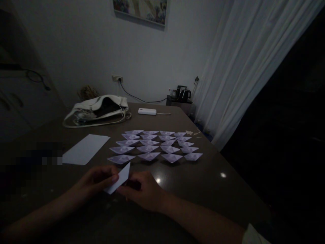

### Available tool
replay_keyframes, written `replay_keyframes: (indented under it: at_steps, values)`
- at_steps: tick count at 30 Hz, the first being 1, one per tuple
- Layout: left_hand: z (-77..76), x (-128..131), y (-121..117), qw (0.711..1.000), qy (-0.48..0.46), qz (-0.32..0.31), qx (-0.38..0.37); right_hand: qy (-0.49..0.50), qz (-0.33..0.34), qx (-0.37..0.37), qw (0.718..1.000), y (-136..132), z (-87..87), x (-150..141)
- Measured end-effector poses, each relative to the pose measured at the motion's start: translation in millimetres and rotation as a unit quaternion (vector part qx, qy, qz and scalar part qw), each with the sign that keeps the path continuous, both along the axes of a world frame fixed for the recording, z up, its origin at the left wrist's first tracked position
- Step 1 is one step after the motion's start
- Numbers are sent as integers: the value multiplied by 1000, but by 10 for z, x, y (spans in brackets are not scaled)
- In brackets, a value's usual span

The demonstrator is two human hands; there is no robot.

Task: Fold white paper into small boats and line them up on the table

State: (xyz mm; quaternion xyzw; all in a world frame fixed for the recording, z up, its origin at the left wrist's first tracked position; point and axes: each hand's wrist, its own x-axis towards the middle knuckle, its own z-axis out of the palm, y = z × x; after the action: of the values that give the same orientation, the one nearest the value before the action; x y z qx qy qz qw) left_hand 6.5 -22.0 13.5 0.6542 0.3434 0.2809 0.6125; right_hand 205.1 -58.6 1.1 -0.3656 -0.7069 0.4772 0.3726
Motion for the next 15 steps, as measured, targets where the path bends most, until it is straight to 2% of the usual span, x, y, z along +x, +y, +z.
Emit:
replay_keyframes:
  at_steps: [4,7,11,15]
  values:
    - [0,19,-1,1000,9,9,7,-3,-16,29,999,0,19,5]
    - [39,31,-22,996,52,16,72,-26,-49,54,997,4,34,-1]
    - [70,33,-59,975,120,20,186,-45,-76,64,994,7,42,-14]
    - [32,26,-64,966,131,28,222,-46,-91,67,992,21,39,-7]
